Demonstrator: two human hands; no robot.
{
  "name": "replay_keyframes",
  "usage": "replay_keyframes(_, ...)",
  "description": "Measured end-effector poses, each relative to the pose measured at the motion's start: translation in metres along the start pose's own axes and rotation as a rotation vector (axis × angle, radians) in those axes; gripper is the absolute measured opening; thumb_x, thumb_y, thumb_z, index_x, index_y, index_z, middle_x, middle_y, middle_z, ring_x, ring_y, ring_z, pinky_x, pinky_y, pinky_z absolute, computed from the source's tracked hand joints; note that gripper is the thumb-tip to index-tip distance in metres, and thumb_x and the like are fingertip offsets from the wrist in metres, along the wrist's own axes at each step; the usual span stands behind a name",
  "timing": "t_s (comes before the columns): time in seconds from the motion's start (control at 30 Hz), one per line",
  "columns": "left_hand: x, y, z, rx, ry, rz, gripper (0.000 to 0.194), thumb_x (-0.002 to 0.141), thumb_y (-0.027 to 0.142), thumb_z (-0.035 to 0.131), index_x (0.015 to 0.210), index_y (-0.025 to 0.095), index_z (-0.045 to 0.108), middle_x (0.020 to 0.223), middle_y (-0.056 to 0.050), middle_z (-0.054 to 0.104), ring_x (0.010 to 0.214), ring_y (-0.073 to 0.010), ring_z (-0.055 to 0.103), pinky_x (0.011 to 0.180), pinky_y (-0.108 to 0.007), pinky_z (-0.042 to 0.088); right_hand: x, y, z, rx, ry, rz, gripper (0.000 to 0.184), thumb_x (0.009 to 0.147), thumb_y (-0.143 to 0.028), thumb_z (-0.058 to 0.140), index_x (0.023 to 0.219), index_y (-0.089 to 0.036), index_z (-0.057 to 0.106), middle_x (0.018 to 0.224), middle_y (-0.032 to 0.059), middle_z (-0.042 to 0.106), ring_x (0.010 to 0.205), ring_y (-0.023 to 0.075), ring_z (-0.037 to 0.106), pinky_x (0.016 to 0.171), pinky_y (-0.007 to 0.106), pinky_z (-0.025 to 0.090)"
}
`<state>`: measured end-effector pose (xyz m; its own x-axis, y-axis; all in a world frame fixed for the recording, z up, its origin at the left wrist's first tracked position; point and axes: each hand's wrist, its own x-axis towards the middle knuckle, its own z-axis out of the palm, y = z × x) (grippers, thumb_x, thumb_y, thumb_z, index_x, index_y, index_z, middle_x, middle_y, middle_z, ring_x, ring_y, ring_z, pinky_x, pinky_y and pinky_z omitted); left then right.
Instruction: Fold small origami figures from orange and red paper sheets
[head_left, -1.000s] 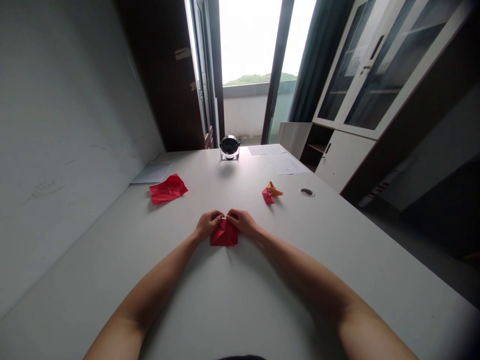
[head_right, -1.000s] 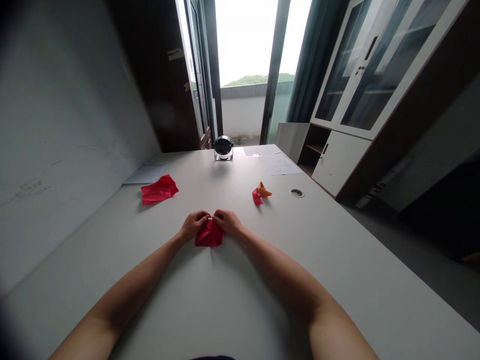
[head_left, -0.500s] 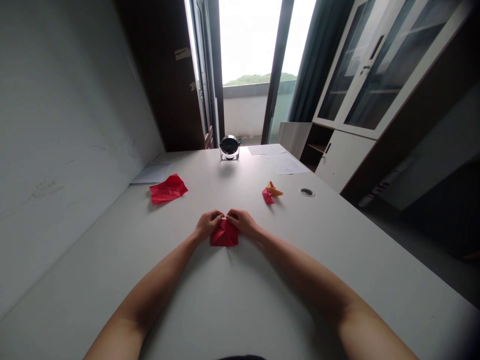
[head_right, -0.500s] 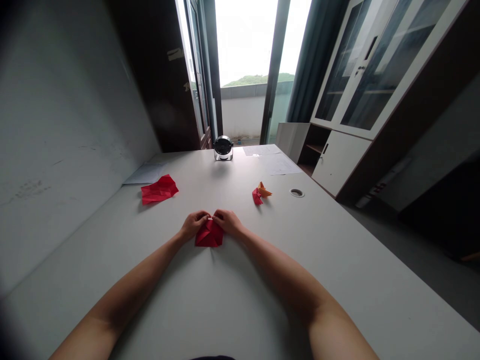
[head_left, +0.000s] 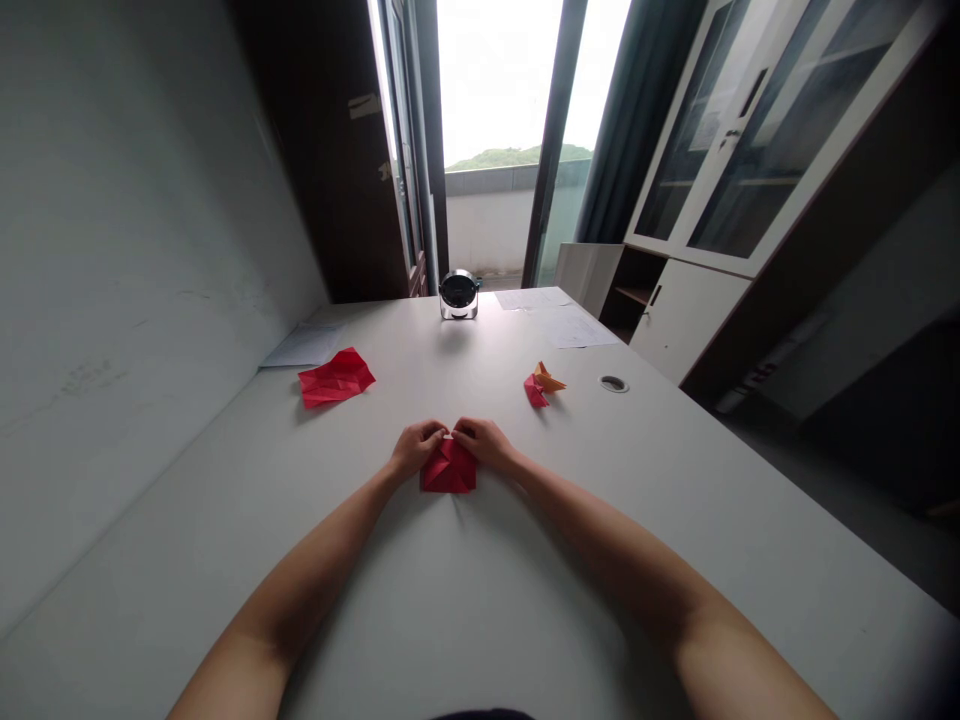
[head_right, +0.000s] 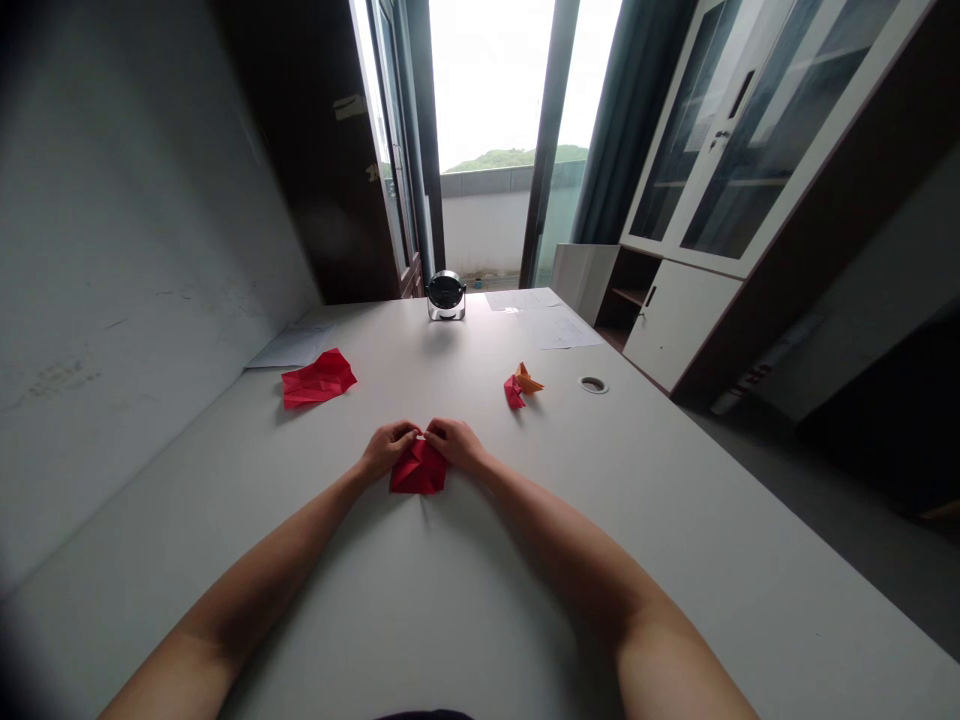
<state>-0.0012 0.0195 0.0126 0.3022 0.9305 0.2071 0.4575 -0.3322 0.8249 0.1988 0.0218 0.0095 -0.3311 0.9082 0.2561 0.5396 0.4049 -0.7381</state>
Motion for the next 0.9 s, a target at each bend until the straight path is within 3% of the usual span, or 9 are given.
replay_keyframes(0.9,-0.003,0.014,-0.004,0.214,-0.068,0.021,0.030,0.089,0.037,0.048,0.096,0.021,0.073,0.078,-0.001,0.071,0.068,-0.0136,0.058,0.065,-0.022,0.044,0.001,-0.001,0.001,-0.056,0.028,-0.083,0.016,0.087,-0.030,0.058,0.080,-0.020,0.067,0.073,-0.0005,0.065,0.064,0.0103,0.049,0.062,0.022,0.034)
